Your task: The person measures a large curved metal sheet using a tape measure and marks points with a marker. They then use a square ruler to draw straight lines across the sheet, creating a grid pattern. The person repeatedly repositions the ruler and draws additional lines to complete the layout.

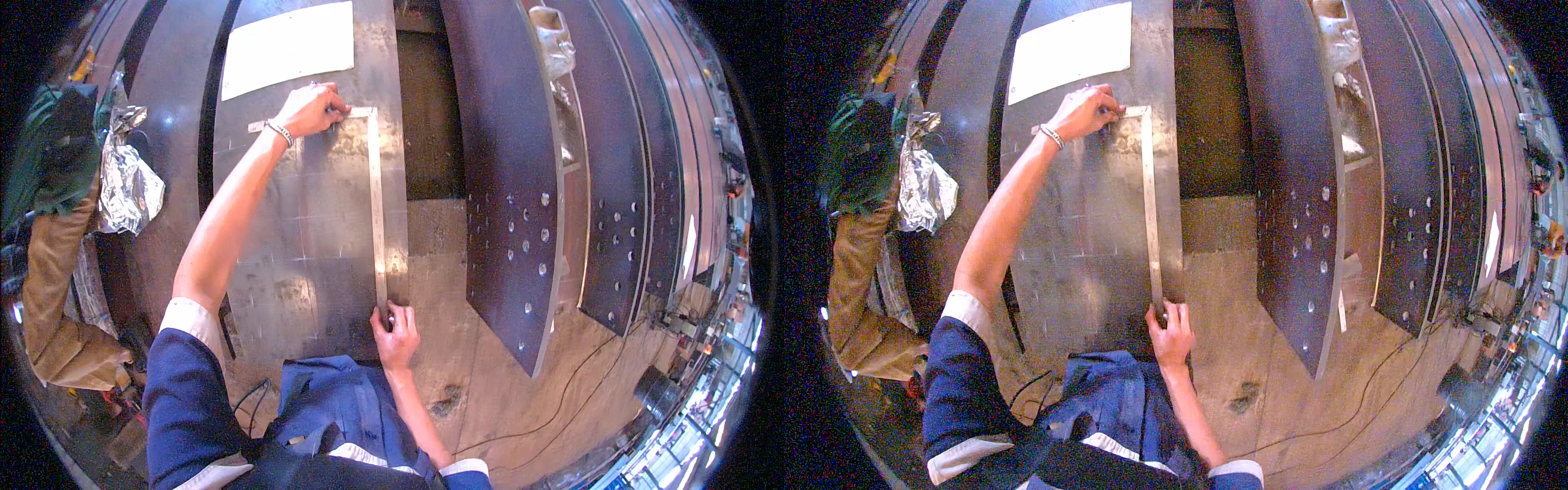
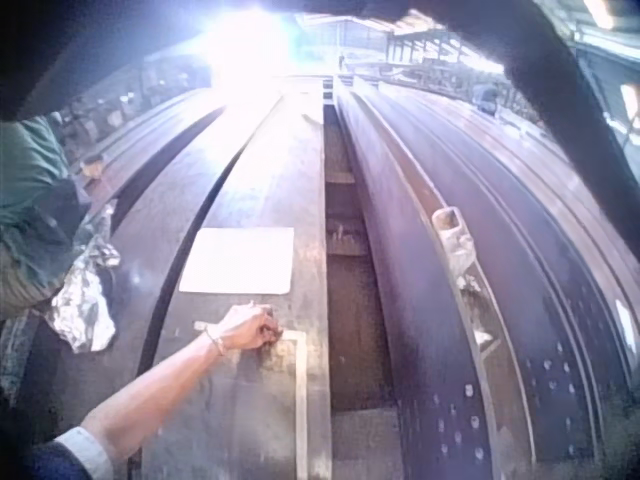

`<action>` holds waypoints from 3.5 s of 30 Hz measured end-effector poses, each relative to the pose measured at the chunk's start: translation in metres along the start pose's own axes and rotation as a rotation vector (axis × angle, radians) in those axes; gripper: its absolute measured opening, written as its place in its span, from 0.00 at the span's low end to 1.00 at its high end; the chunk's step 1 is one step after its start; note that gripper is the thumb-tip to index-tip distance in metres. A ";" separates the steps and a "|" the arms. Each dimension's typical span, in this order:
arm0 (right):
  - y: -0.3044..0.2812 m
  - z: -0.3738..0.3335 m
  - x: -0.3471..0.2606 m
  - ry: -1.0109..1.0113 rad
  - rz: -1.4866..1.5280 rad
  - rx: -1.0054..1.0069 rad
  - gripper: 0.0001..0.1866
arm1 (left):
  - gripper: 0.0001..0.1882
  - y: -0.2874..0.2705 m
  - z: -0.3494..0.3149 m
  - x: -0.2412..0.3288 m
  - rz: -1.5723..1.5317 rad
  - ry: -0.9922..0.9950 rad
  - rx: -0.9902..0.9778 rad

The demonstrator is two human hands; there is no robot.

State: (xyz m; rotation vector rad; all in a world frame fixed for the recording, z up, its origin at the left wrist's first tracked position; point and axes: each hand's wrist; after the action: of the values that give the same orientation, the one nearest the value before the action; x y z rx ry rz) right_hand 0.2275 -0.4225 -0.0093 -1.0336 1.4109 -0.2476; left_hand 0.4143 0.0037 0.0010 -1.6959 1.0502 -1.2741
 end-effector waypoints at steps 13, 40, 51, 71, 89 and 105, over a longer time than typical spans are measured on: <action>0.006 0.018 -0.006 0.017 -0.005 0.025 0.16 | 0.34 0.007 0.009 0.040 0.160 -0.173 0.137; -0.029 0.032 0.002 0.003 -0.186 -0.082 0.10 | 0.38 0.013 0.013 0.042 0.093 -0.311 0.024; 0.007 0.012 0.001 -0.061 0.009 -0.005 0.11 | 0.39 0.025 0.008 0.032 0.118 -0.262 0.144; 0.005 0.017 -0.002 0.079 0.202 0.008 0.12 | 0.40 0.016 0.006 0.038 0.149 -0.330 0.034; 0.008 0.013 0.005 0.064 0.156 0.008 0.12 | 0.37 0.014 0.009 0.039 0.085 -0.322 0.057; 0.013 0.015 0.002 0.064 0.214 0.054 0.13 | 0.12 0.012 0.000 0.024 0.069 -0.151 0.105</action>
State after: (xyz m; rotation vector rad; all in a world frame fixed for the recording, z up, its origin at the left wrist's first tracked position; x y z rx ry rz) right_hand 0.2355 -0.4098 -0.0223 -0.8294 1.5520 -0.1623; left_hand 0.4162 -0.0227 -0.0010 -1.6354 0.9288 -1.1197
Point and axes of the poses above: each hand's wrist, its own z-axis towards the middle knuckle, its own y-axis out of the palm, x = y × z, and after that the axes turned 10 degrees about -x, right-handed
